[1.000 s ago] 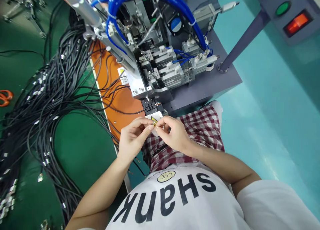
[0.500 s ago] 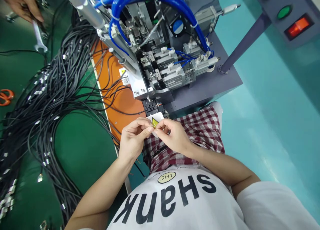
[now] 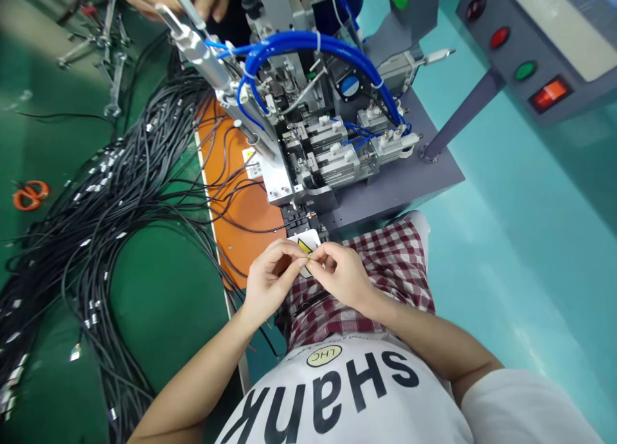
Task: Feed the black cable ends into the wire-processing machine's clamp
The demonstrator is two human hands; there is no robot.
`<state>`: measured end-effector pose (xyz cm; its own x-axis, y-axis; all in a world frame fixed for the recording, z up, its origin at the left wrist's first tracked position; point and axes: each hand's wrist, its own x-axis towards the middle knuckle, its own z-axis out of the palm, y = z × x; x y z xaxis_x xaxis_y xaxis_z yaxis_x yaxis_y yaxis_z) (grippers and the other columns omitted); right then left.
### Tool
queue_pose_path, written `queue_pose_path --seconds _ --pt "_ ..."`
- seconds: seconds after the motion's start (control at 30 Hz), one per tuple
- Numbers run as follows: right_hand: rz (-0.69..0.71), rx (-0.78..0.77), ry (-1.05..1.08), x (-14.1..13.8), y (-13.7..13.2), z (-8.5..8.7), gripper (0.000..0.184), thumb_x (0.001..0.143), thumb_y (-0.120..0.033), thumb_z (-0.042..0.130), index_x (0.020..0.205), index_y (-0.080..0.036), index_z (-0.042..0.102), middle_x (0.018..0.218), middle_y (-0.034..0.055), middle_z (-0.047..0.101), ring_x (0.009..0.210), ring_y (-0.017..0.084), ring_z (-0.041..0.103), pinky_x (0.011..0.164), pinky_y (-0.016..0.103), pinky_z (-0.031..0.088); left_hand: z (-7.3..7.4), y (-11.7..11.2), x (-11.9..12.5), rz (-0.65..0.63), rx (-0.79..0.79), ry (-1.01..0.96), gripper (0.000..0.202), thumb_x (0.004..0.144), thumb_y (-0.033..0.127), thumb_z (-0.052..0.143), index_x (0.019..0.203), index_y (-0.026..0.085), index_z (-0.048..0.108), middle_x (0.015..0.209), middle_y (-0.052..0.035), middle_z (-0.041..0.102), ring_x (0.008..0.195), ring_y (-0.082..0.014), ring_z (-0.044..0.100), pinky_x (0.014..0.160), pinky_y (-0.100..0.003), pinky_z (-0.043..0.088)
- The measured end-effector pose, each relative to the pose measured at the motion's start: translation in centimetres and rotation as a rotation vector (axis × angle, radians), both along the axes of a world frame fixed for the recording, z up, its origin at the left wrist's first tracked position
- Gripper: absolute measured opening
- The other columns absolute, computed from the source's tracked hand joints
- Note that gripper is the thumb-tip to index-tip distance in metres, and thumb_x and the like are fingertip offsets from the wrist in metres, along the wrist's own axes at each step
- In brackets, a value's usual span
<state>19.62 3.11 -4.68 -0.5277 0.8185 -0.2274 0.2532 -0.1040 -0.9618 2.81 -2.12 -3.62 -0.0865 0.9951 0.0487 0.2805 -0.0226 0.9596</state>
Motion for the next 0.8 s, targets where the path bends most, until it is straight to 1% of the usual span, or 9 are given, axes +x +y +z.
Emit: queue_pose_path --seconds 0.13,0.23,0.3,0.37,0.43,0.5,0.6,0.67,0.8 --pt "0.005 0.14 -0.144 0.6 0.5 0.3 0.009 0.089 -0.028 0.065 0.083 -0.021 0.066 0.075 -0.0011 0.066 0.058 0.012 0.054 0.062 0.027 0.044 1.6 0.1 -1.0 0.025 0.025 0.154 0.014 0.087 0.022 0.071 0.1 0.02 0.065 0.093 -0.0034 0.063 0.084 -0.0151 0.058 0.077 -0.029 0.049" --pt "0.034 0.209 -0.211 1.9 1.1 0.2 0.01 0.089 -0.03 0.066 0.084 -0.022 0.07 0.077 0.0006 0.069 0.059 0.013 0.056 0.063 0.028 0.045 3.5 -0.7 -3.0 0.054 -0.006 0.312 0.006 0.09 0.022 0.067 0.096 0.02 0.065 0.091 -0.0026 0.065 0.081 -0.0141 0.06 0.074 -0.027 0.048" --pt "0.066 0.193 -0.232 3.1 1.7 0.0 0.012 0.088 -0.033 0.068 0.088 -0.022 0.073 0.078 0.0016 0.07 0.061 0.014 0.058 0.063 0.029 0.047 4.5 -2.0 -4.5 -0.098 -0.071 0.415 0.007 0.095 0.021 0.061 0.098 0.02 0.066 0.092 -0.0032 0.068 0.083 -0.014 0.063 0.076 -0.026 0.049" --pt "0.055 0.151 -0.24 4.3 2.1 -0.3 0.018 0.086 -0.037 0.071 0.096 -0.021 0.074 0.077 0.0023 0.071 0.064 0.015 0.06 0.063 0.029 0.048 4.7 -3.8 -5.5 -0.391 -0.132 0.532 0.015 0.097 0.018 0.054 0.104 0.021 0.067 0.096 -0.0046 0.07 0.089 -0.0155 0.065 0.08 -0.028 0.049" --pt "0.009 0.14 -0.235 5.3 2.5 -0.7 0.022 0.087 -0.039 0.071 0.099 -0.021 0.074 0.078 0.0029 0.07 0.067 0.017 0.061 0.064 0.029 0.048 4.2 -5.8 -5.8 -0.647 -0.143 0.716 0.021 0.097 0.012 0.05 0.103 0.019 0.068 0.096 -0.0066 0.07 0.092 -0.0184 0.065 0.083 -0.031 0.049" --pt "-0.052 0.14 -0.202 5.8 2.6 -1.0 0.022 0.088 -0.039 0.07 0.098 -0.02 0.074 0.08 0.004 0.071 0.07 0.018 0.062 0.065 0.03 0.049 3.3 -7.4 -5.7 -0.76 -0.111 0.978 0.023 0.092 0.005 0.049 0.093 0.016 0.069 0.092 -0.0096 0.07 0.092 -0.0228 0.065 0.085 -0.037 0.048" --pt "-0.107 0.123 -0.125 5.8 2.3 -0.9 0.02 0.09 -0.039 0.069 0.096 -0.02 0.073 0.085 0.0051 0.071 0.073 0.018 0.063 0.066 0.031 0.05 2.3 -8.1 -5.3 -0.808 -0.046 1.265 0.023 0.087 0.001 0.049 0.077 0.013 0.066 0.08 -0.0122 0.067 0.083 -0.0264 0.064 0.082 -0.043 0.047" --pt "-0.118 0.129 -0.088 5.5 1.9 -0.5 0.018 0.091 -0.038 0.068 0.095 -0.021 0.073 0.084 0.0046 0.071 0.073 0.018 0.063 0.065 0.031 0.049 2.5 -7.3 -5.4 -0.834 -0.003 1.248 0.022 0.089 0.004 0.05 0.078 0.013 0.067 0.074 -0.0106 0.065 0.075 -0.0251 0.063 0.075 -0.041 0.048" --pt "-0.126 0.162 -0.032 5.0 1.4 0.9 0.015 0.092 -0.035 0.068 0.097 -0.022 0.073 0.084 0.004 0.071 0.072 0.018 0.063 0.06 0.03 0.047 4.0 -4.7 -5.2 -0.735 0.082 0.884 0.026 0.098 0.014 0.047 0.115 0.015 0.066 0.084 -0.0079 0.07 0.078 -0.0205 0.066 0.072 -0.035 0.049"
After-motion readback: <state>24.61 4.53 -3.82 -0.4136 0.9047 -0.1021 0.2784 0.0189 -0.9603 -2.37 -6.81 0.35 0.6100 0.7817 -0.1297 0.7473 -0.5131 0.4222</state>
